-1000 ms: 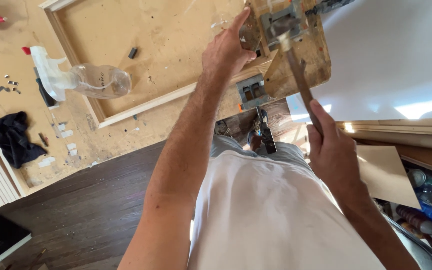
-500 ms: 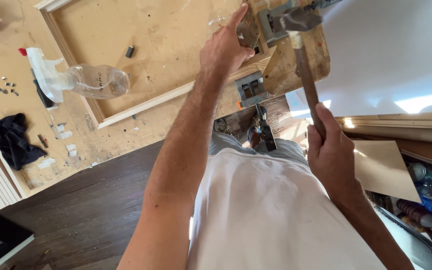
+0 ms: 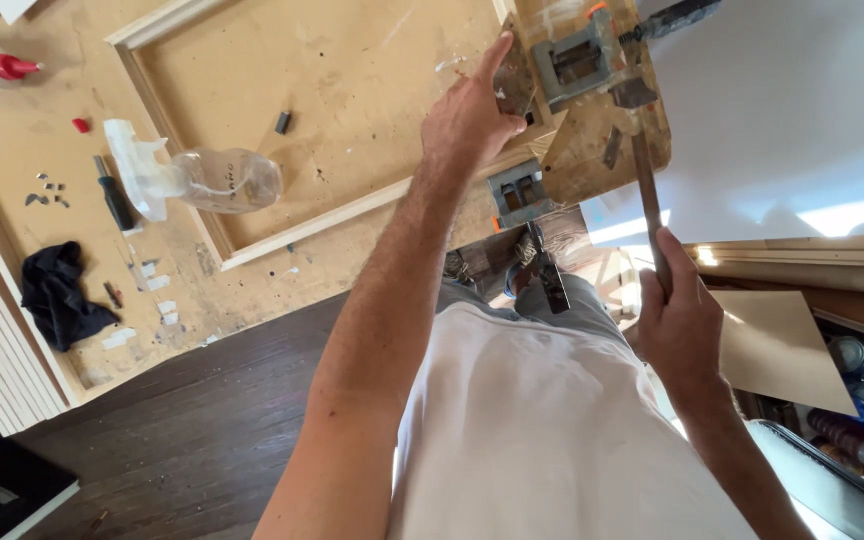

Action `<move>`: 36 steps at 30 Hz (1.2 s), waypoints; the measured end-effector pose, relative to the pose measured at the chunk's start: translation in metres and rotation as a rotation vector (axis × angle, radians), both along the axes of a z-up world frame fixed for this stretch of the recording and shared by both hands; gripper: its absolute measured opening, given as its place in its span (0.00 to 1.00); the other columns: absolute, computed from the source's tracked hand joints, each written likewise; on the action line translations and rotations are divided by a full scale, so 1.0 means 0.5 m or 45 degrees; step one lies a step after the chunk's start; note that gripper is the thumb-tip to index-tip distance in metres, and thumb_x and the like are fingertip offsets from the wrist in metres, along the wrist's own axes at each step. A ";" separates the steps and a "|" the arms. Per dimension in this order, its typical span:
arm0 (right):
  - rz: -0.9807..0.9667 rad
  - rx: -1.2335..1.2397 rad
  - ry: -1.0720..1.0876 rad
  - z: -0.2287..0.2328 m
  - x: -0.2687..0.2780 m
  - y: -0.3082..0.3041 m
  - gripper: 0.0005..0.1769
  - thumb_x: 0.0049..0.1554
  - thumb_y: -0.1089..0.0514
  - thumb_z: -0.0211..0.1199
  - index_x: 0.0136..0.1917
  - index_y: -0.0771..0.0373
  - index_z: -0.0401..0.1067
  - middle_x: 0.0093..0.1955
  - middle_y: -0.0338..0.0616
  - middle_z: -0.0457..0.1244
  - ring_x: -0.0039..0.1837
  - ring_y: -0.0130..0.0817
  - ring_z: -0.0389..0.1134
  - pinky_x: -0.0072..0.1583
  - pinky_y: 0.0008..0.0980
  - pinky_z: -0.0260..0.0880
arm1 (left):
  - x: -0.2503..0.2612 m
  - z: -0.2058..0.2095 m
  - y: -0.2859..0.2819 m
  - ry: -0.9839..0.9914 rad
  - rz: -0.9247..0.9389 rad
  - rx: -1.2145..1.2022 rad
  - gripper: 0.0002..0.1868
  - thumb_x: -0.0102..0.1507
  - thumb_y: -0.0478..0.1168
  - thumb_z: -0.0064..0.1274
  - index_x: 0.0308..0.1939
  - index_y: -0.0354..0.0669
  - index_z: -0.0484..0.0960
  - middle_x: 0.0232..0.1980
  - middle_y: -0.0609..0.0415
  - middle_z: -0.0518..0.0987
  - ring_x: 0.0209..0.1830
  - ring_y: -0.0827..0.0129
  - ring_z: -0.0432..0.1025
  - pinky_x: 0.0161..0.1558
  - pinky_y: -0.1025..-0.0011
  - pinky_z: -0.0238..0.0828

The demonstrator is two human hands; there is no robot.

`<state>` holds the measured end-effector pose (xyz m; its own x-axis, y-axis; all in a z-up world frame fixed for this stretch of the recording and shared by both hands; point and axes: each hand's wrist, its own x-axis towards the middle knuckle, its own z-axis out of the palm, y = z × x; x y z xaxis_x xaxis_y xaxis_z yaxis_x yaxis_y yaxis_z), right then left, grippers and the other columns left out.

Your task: Assembling a wooden frame by gluing, clamping, and hammering the joints together at a workbench.

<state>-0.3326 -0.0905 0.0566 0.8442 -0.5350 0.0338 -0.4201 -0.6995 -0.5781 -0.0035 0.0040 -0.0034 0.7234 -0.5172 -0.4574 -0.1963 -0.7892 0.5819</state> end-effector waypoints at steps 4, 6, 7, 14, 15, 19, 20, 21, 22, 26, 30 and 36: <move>-0.012 -0.074 -0.002 0.003 0.049 -0.053 0.26 0.67 0.64 0.58 0.76 0.69 0.64 0.70 0.59 0.66 0.68 0.57 0.68 0.64 0.51 0.69 | 0.001 0.019 -0.001 -0.001 -0.039 0.008 0.58 0.56 0.45 0.73 0.81 0.68 0.49 0.50 0.51 0.84 0.40 0.67 0.80 0.35 0.68 0.83; 0.029 -0.098 -0.023 0.010 0.123 -0.111 0.26 0.67 0.64 0.60 0.76 0.69 0.65 0.70 0.60 0.66 0.67 0.59 0.69 0.64 0.53 0.69 | 0.003 0.053 -0.005 -0.002 -0.032 0.035 0.57 0.57 0.47 0.72 0.81 0.69 0.49 0.45 0.52 0.83 0.37 0.69 0.78 0.32 0.70 0.82; 0.090 -0.090 0.003 0.010 0.175 -0.145 0.26 0.66 0.64 0.59 0.76 0.68 0.66 0.69 0.58 0.66 0.67 0.57 0.68 0.63 0.53 0.67 | 0.003 0.077 -0.002 0.053 -0.025 0.070 0.56 0.57 0.48 0.71 0.81 0.72 0.49 0.47 0.51 0.82 0.41 0.65 0.78 0.39 0.64 0.81; 0.400 -0.138 0.086 -0.035 0.644 -0.288 0.28 0.66 0.69 0.59 0.78 0.65 0.60 0.62 0.66 0.65 0.57 0.61 0.68 0.56 0.57 0.68 | 0.004 0.138 -0.007 0.233 0.044 0.175 0.52 0.61 0.48 0.66 0.80 0.81 0.47 0.56 0.47 0.78 0.57 0.51 0.74 0.51 0.45 0.74; 0.427 -0.132 0.086 -0.058 0.706 -0.296 0.28 0.66 0.69 0.59 0.78 0.65 0.60 0.62 0.66 0.65 0.57 0.61 0.68 0.56 0.57 0.68 | 0.006 0.137 -0.007 0.237 0.070 0.179 0.52 0.61 0.48 0.66 0.80 0.81 0.47 0.56 0.47 0.78 0.57 0.51 0.74 0.51 0.45 0.74; 0.566 -0.197 0.004 -0.174 0.884 -0.327 0.15 0.69 0.70 0.58 0.67 0.67 0.64 0.49 0.54 0.62 0.42 0.42 0.67 0.37 0.37 0.73 | -0.005 0.133 -0.016 0.266 0.120 0.149 0.52 0.61 0.44 0.65 0.79 0.82 0.47 0.57 0.46 0.76 0.59 0.51 0.73 0.52 0.45 0.74; 0.697 -0.280 -0.008 -0.208 0.911 -0.335 0.06 0.70 0.68 0.57 0.59 0.70 0.71 0.46 0.49 0.64 0.39 0.38 0.66 0.35 0.35 0.71 | -0.010 0.135 -0.019 0.254 0.135 0.146 0.52 0.62 0.43 0.65 0.80 0.82 0.46 0.59 0.44 0.75 0.58 0.54 0.73 0.52 0.44 0.76; 0.710 -0.273 -0.004 -0.184 0.903 -0.331 0.06 0.70 0.68 0.57 0.59 0.70 0.71 0.46 0.49 0.64 0.39 0.38 0.66 0.35 0.35 0.71 | -0.011 0.125 -0.021 0.261 0.147 0.150 0.52 0.62 0.43 0.65 0.80 0.82 0.46 0.59 0.44 0.75 0.58 0.54 0.73 0.52 0.44 0.76; 0.667 -0.228 0.102 -0.161 0.894 -0.326 0.11 0.69 0.61 0.62 0.61 0.70 0.70 0.52 0.53 0.65 0.48 0.49 0.67 0.45 0.47 0.69 | -0.013 0.117 -0.021 0.210 0.143 0.152 0.52 0.62 0.43 0.66 0.80 0.81 0.47 0.60 0.44 0.73 0.58 0.53 0.72 0.51 0.44 0.76; 0.965 -0.151 -0.007 -0.119 0.791 -0.406 0.05 0.72 0.68 0.63 0.59 0.72 0.78 0.57 0.56 0.68 0.56 0.47 0.67 0.58 0.46 0.70 | -0.079 0.071 -0.002 -0.380 0.252 0.000 0.52 0.53 0.48 0.76 0.77 0.60 0.62 0.74 0.42 0.67 0.68 0.45 0.66 0.61 0.44 0.70; 1.015 -0.112 0.446 -0.095 0.691 -0.510 0.17 0.77 0.54 0.62 0.52 0.69 0.79 0.48 0.54 0.71 0.46 0.45 0.69 0.49 0.46 0.68 | -0.262 0.129 0.069 -0.379 0.806 -0.360 0.14 0.66 0.42 0.61 0.49 0.42 0.75 0.44 0.54 0.75 0.42 0.64 0.71 0.36 0.64 0.71; 0.999 0.254 1.630 -0.152 0.676 -0.553 0.18 0.53 0.47 0.75 0.42 0.65 0.83 0.36 0.45 0.64 0.39 0.37 0.60 0.44 0.33 0.55 | -0.461 0.062 0.067 0.937 1.203 -0.123 0.23 0.64 0.53 0.55 0.59 0.46 0.77 0.50 0.56 0.83 0.46 0.67 0.77 0.47 0.65 0.76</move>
